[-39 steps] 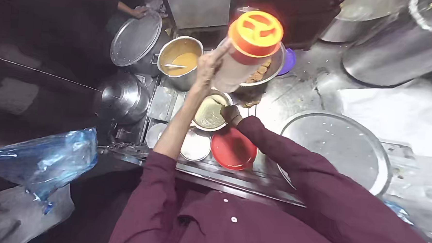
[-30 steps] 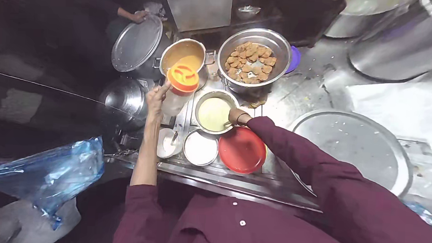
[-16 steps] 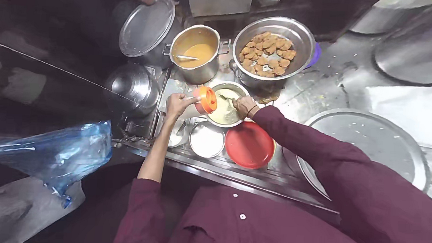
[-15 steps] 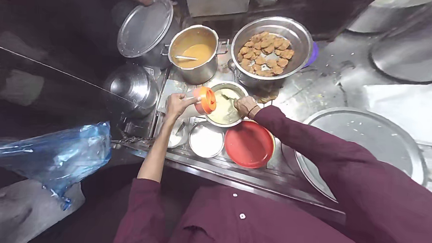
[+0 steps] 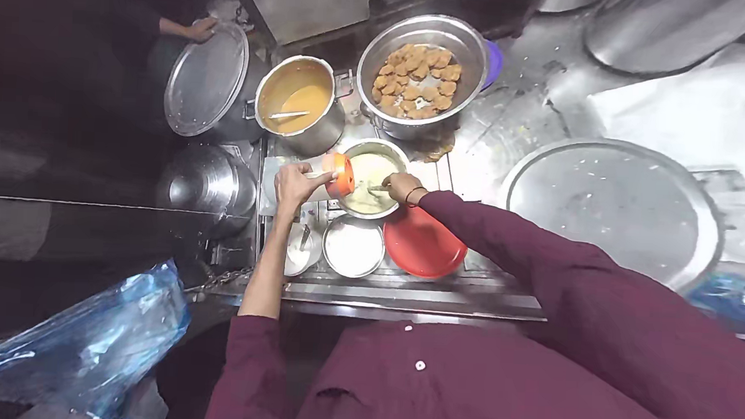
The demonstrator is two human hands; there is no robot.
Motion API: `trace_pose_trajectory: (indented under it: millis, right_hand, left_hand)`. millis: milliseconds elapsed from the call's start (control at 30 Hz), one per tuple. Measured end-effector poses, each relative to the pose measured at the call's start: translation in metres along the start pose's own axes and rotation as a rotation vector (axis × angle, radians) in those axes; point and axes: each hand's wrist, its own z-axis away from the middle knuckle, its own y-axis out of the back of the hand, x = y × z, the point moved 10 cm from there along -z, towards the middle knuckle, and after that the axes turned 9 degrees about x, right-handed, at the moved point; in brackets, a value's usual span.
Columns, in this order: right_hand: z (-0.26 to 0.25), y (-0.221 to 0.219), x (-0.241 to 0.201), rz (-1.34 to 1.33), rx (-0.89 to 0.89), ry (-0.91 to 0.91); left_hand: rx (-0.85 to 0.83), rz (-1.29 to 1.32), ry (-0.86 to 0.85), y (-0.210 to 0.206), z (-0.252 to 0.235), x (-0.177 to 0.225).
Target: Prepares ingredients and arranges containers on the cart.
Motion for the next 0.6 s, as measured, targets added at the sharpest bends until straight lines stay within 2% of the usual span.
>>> trace_pose_trajectory:
  millis: [67,133,200,267,400,500,600]
  right_hand:
    - [0.002,0.017,-0.018,0.201,0.069,0.139]
    - [0.001,0.025,-0.028,0.411,0.061,0.259]
    - [-0.002,0.033,-0.026,0.506,0.069,0.285]
    - [0.007,0.051,-0.023,0.450,0.073,0.203]
    - [0.047,0.068,-0.033,0.267,-0.050,0.010]
    - [0.038,0.046,-0.029,0.220,-0.131,-0.025]
    - [0.027,0.014,-0.025,0.054,-0.151,-0.094]
  left_hand:
    - [-0.016,-0.025,-0.035,-0.003,-0.001,0.006]
    - [-0.021,-0.058,-0.070,-0.006,0.001,0.012]
    - [-0.019,-0.073,-0.075,-0.008,-0.001,0.014]
    - [-0.012,-0.071,-0.061,-0.010,-0.006,0.014]
    - [-0.008,-0.113,-0.085,-0.010,0.002,0.016]
    - [0.012,-0.121,-0.070,-0.010,0.002,0.015]
    - [0.040,-0.087,-0.039,-0.013,-0.002,0.012]
